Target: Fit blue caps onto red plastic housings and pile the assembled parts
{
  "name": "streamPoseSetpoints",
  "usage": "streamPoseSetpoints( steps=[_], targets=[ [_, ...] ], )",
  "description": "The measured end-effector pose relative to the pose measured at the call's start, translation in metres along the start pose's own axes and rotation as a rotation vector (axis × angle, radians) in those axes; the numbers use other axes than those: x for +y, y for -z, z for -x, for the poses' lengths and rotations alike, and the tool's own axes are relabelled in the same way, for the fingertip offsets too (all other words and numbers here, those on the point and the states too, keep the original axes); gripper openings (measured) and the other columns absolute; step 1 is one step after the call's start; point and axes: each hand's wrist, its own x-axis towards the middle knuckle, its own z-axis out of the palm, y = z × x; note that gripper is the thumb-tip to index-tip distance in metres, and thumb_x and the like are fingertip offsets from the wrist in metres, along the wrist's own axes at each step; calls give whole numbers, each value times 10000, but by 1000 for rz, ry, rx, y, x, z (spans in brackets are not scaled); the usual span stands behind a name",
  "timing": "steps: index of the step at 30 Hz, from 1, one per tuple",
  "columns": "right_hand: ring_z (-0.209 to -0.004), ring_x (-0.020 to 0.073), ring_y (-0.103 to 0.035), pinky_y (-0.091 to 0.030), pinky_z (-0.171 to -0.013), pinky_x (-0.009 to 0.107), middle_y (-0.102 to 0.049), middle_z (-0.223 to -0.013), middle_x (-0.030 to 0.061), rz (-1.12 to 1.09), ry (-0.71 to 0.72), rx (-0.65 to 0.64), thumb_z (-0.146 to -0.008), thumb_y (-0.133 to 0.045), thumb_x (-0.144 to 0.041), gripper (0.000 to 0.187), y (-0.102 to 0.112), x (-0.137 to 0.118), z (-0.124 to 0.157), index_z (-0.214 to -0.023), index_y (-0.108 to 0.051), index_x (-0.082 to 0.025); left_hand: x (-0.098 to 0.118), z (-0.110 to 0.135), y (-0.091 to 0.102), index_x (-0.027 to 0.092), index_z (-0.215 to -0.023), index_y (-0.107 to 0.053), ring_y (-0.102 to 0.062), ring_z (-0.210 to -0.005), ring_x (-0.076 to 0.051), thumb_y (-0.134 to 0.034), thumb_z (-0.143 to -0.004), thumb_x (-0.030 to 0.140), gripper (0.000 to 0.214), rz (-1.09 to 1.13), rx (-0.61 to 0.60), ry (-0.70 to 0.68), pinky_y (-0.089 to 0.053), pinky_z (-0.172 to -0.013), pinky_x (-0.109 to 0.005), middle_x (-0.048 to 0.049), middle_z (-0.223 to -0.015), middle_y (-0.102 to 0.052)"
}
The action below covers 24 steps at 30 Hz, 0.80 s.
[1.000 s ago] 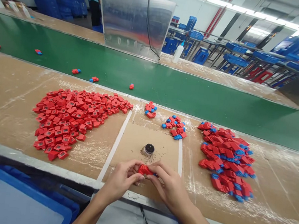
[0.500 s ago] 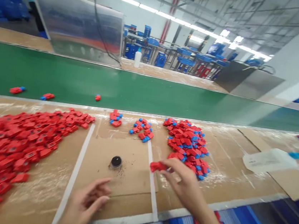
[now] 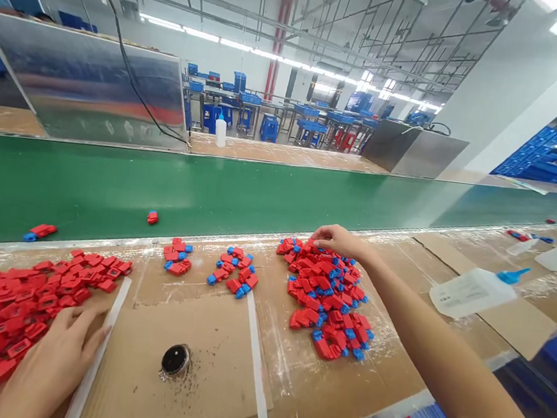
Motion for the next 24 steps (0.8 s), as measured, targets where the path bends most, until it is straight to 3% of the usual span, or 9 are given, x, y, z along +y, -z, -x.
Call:
streamPoseSetpoints(
  steps=[3,6,10,14,19,24],
  targets=[
    [-703,185,-684,-502,-654,245,-749,-722,19,61,15,-152,-647,-745,-265,113,-5,-7,-17,-731,-743,-189,-9,4,-3,173,-1207,-548,-640,-851,-273,-324,-909,443,460,-51,20,-33,-526,-758,-405,-145,-1162,-549],
    [-676,195,-682,-483,-624,255,-741,-683,15,139,36,-222,-621,-745,-258,73,-5,-10,-20,-666,-737,-201,-15,8,4,161,-1275,-492,-630,-708,-206,-375,-895,436,483,-24,32,-61,-519,-739,-364,-126,-1155,-542],
    [-686,231,-679,-462,-604,293,-747,-731,56,233,63,-173,-658,-702,-297,91,-7,-12,-17,-678,-731,-212,-5,2,21,174,-1283,-485,-650,-754,-204,-418,-906,328,413,-32,14,-90,-506,-735,-340,-118,-1188,-536],
    [-706,244,-675,-463,-607,312,-747,-826,97,263,108,-114,-766,-620,-342,190,-20,-28,-2,-839,-731,-206,19,-10,29,138,-1121,-560,-653,-879,-260,-392,-942,260,275,-91,78,-146,-480,-777,-355,-139,-1127,-580],
    [-751,237,-665,-456,-642,307,-738,-847,79,350,285,-126,-851,-553,-346,208,-51,-81,5,-877,-717,-219,34,-16,24,112,-983,-577,-653,-811,-288,-335,-957,202,259,-103,95,-125,-442,-654,-345,-153,-993,-596],
    [-823,215,-664,-453,-709,286,-736,-929,65,346,457,-157,-882,-557,-266,189,-107,-156,-55,-967,-712,-196,15,-3,21,180,-905,-604,-663,-807,-264,-408,-884,106,210,-35,19,-155,-462,-672,-320,-84,-875,-655]
  ],
)
